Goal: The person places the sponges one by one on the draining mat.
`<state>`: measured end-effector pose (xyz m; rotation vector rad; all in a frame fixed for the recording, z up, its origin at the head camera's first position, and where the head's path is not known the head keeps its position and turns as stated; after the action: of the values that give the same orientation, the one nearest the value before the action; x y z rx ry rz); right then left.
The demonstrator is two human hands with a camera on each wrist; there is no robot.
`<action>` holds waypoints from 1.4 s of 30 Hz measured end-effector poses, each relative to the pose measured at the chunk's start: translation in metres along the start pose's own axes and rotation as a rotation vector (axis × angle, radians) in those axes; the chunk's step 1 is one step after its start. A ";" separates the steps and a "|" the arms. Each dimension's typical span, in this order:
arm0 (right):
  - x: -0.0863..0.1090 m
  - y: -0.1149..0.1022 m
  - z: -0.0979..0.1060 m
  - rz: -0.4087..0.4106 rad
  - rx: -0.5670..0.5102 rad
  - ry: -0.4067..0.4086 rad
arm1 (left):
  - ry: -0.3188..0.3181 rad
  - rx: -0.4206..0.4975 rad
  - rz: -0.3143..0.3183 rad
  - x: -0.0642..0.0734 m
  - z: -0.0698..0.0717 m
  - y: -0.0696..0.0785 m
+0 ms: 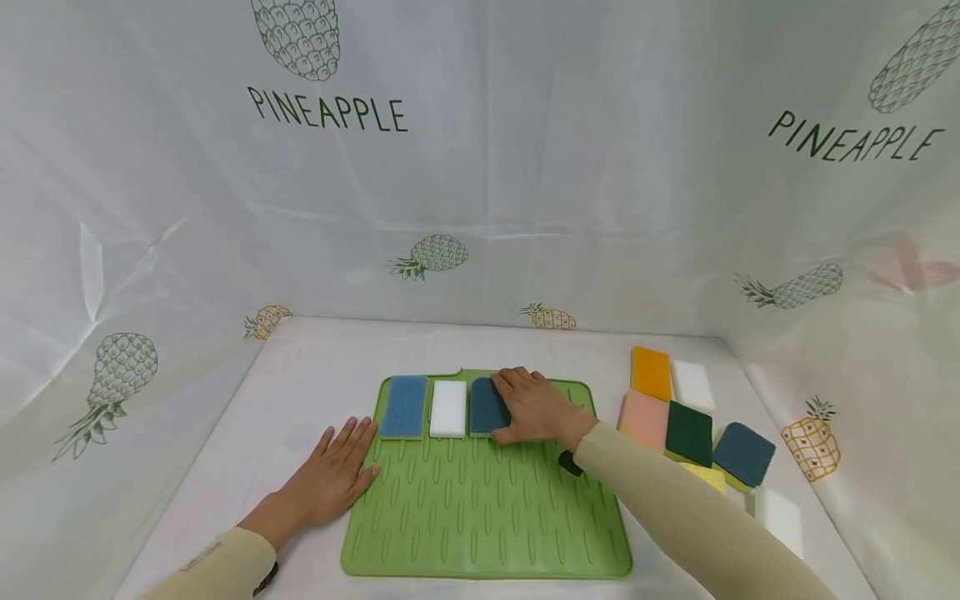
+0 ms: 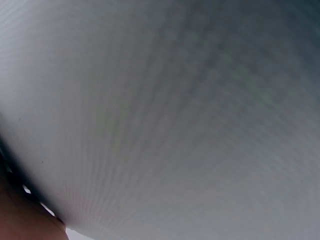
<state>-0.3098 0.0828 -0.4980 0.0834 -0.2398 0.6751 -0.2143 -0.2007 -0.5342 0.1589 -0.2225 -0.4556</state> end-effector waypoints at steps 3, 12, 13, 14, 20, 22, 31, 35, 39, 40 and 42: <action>-0.002 0.001 -0.002 -0.007 0.000 -0.003 | 0.006 -0.010 0.000 0.000 0.000 -0.001; -0.004 0.002 -0.004 -0.005 -0.009 -0.001 | 0.008 -0.007 0.000 0.000 -0.002 -0.003; -0.004 0.002 -0.004 -0.003 -0.011 0.001 | 0.009 -0.007 -0.001 -0.001 -0.002 -0.004; -0.004 0.002 -0.005 -0.004 -0.008 0.000 | 0.015 -0.003 -0.007 0.000 -0.002 -0.003; -0.005 0.002 -0.003 -0.003 -0.018 0.006 | 0.048 0.019 -0.037 0.000 0.000 -0.002; -0.004 0.003 -0.003 -0.004 -0.025 0.006 | 0.029 0.011 -0.026 -0.001 -0.001 -0.003; -0.004 0.005 -0.006 -0.016 -0.035 -0.007 | 0.032 0.036 -0.038 -0.001 -0.006 -0.005; -0.001 0.007 -0.005 -0.025 -0.063 -0.004 | 0.035 0.041 -0.044 -0.002 -0.006 -0.004; 0.006 0.011 0.004 -0.012 -0.090 0.032 | 0.003 0.009 -0.015 -0.002 -0.004 -0.002; 0.009 0.012 0.007 -0.003 -0.096 0.053 | -0.009 0.005 -0.006 -0.002 -0.005 -0.003; 0.014 0.018 0.013 0.002 -0.103 0.085 | -0.028 0.001 0.008 -0.002 -0.005 -0.003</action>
<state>-0.3130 0.1031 -0.4821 -0.0438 -0.1920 0.6660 -0.2161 -0.2021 -0.5403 0.1524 -0.2505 -0.4503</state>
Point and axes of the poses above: each hand's wrist, its own x-axis away from the middle knuckle, its own z-axis out of the back of the hand, y = z × x, the point moved 9 cm from there along -x, towards the middle knuckle, and after that the axes turned 8 degrees about -y, right-handed, at the moved point
